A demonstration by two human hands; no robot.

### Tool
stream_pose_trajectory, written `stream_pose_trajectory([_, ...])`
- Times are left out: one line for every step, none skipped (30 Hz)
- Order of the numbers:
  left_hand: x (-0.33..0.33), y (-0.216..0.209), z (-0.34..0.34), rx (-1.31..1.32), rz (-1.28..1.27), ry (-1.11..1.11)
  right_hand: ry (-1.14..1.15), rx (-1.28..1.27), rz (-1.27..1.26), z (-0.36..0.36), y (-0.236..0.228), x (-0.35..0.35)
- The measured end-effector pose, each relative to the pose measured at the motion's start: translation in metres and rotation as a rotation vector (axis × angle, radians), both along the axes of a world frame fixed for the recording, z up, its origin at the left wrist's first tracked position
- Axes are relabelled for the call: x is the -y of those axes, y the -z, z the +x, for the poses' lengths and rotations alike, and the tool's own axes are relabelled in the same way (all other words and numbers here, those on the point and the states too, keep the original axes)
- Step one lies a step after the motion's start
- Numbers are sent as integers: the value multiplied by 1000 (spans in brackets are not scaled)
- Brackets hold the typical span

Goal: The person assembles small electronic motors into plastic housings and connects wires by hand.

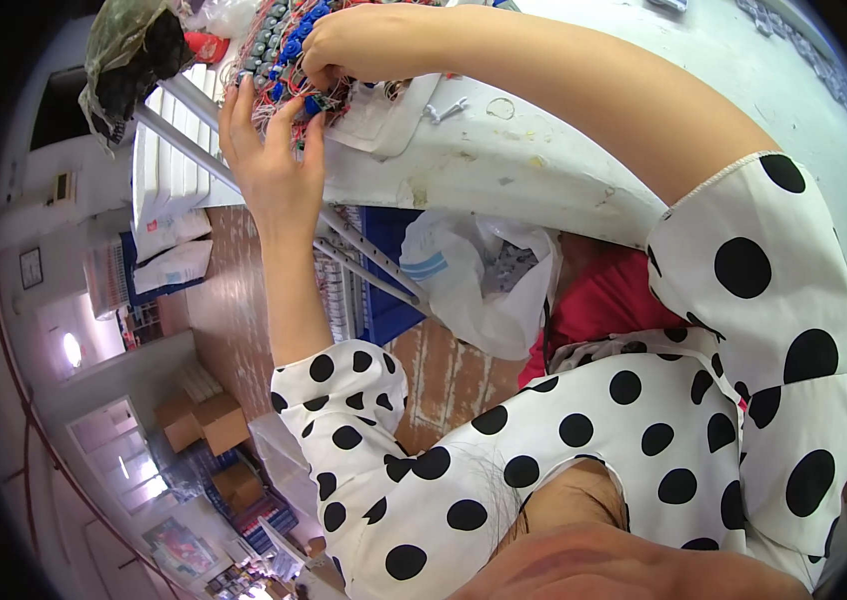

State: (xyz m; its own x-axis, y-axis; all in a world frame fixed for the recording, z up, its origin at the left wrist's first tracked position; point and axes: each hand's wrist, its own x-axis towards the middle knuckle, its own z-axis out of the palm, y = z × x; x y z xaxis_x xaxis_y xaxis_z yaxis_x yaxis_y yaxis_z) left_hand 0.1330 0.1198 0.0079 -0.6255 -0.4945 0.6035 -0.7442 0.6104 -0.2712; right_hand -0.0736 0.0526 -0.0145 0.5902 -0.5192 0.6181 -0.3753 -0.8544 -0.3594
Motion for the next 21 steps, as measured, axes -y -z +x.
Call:
stream_pose_trajectory([1, 2, 3, -25, -21, -14, -40, 33, 11, 2, -1, 0])
stream_pose_trajectory([2, 4, 6, -23, -20, -14, -40, 36, 12, 2, -2, 0])
stream_pose_trajectory([3, 7, 8, -41, -26, -7, -49, 9, 27, 2, -2, 0])
stream_pose_trajectory([5, 8, 9, -61, -35, 0, -57, -19, 38, 1, -3, 1])
stream_pose_trajectory([9, 8, 11, -60, -36, -1, -58, -17, 38, 2, -2, 4])
stream_pose_trajectory([14, 8, 12, -63, -56, 4, 2, -27, -83, 4, 1, 8])
stream_pose_trajectory([17, 7, 14, -66, -76, 10, 65, -38, -203, 6, 3, 10])
stream_pose_trajectory([19, 7, 15, -65, -75, 11, 65, -37, -203, 10, 5, 11])
stream_pose_trajectory([21, 6, 17, -40, -97, 3, 101, 2, -221, 16, 7, 13])
stream_pose_trajectory([22, 6, 16, -17, -119, -4, 136, 38, -238, 18, 6, 13])
stream_pose_trajectory([21, 5, 16, -17, -119, -3, 137, 39, -238, 19, 5, 13])
stream_pose_trajectory([18, 4, 18, -67, -76, 25, 161, 19, -248, 20, 5, 12])
stream_pose_trajectory([15, 3, 16, -120, -33, 59, 191, -5, -258, 19, 6, 13])
stream_pose_trajectory([11, 3, 14, -121, -31, 66, 198, -6, -257, 18, 6, 13])
stream_pose_trajectory([5, 4, 11, -77, -45, 90, 210, 1, -259, 18, 5, 14])
stream_pose_trajectory([-1, 4, 8, -30, -62, 109, 219, 12, -263, 21, 8, 16])
stream_pose_trajectory([-4, 2, 2, 31, -12, 85, 232, 24, -263, 23, 9, 19])
stream_pose_trajectory([0, 2, -1, 32, -13, 88, 235, 25, -264, 22, 11, 23])
stream_pose_trajectory([3, 2, 0, 118, -8, 43, 248, 49, -256, 25, 11, 23])
stream_pose_trajectory([5, 2, 0, 204, -3, -1, 261, 73, -249, 30, 11, 23])
stream_pose_trajectory([6, 0, 2, 225, 0, -4, 274, 81, -275, 33, 13, 22])
